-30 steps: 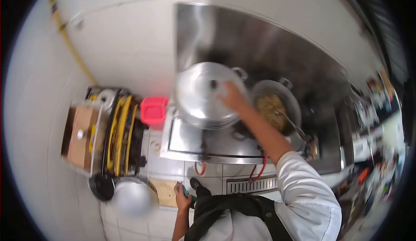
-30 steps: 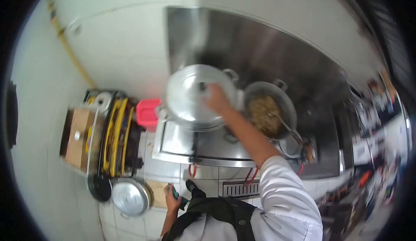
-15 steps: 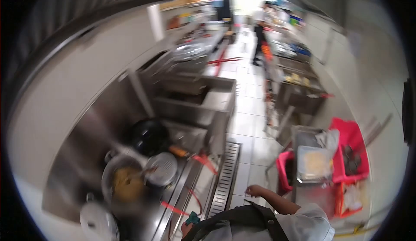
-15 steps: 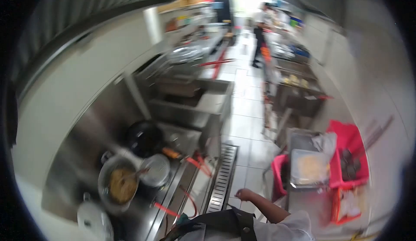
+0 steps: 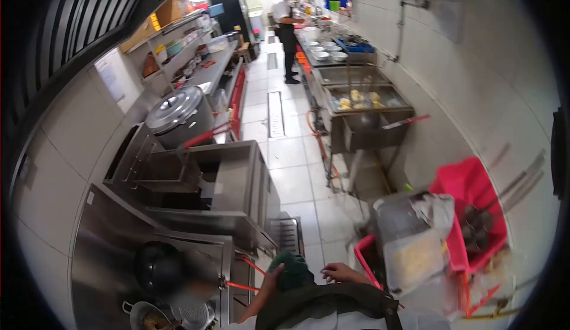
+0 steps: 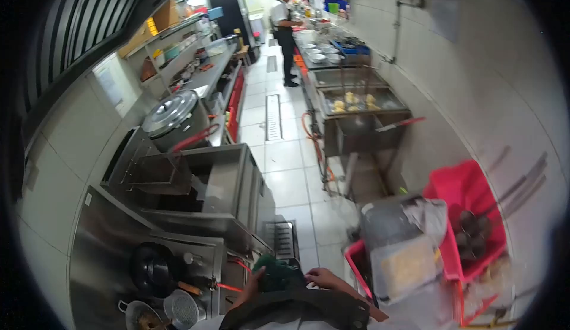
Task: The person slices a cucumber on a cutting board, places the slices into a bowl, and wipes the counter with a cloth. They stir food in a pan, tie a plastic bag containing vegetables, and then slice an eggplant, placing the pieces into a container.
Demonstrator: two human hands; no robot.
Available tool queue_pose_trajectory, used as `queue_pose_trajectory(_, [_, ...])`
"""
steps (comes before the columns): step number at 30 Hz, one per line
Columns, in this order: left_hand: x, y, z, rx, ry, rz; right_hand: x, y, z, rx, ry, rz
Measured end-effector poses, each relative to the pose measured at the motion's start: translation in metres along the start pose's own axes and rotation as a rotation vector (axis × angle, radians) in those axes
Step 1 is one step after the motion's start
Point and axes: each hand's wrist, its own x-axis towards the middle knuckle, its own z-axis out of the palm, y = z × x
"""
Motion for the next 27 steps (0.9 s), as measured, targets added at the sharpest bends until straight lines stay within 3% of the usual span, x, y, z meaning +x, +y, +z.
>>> queue_pose_trajectory(3, [0.07,0.048,0.015,0.347,-0.108,0.138,0.056,-0.057,-0.051,-0.019,0.178,0.04])
queue_pose_trajectory(7, [0.159,0.135,0.059,0.406,-0.133,0.034,0.116,-0.155,-0.111,-0.019,0.247,-0.032])
queue_pose_trajectory(9, [0.203,0.166,0.081,0.263,-0.173,0.048,0.148,-0.184,-0.143,0.049,0.216,-0.143])
queue_pose_trajectory(12, [0.239,0.226,0.128,0.244,-0.081,0.084,0.193,-0.215,-0.192,0.135,0.22,-0.043])
queue_pose_trajectory(16, [0.334,0.251,0.12,0.169,-0.142,0.178,0.272,-0.236,-0.268,0.054,0.183,0.08])
queue_pose_trajectory(18, [0.35,0.281,0.138,0.108,-0.057,0.154,0.318,-0.252,-0.307,0.0,0.097,0.105])
queue_pose_trajectory(20, [0.389,0.295,0.141,-0.01,0.055,0.156,0.368,-0.299,-0.342,-0.062,0.046,0.076])
queue_pose_trajectory(23, [0.428,0.337,0.165,0.08,0.285,0.222,0.433,-0.399,-0.368,-0.2,-0.029,-0.006])
queue_pose_trajectory(27, [0.502,0.373,0.162,-0.361,0.261,0.261,0.532,-0.518,-0.379,-0.39,-0.2,-0.229])
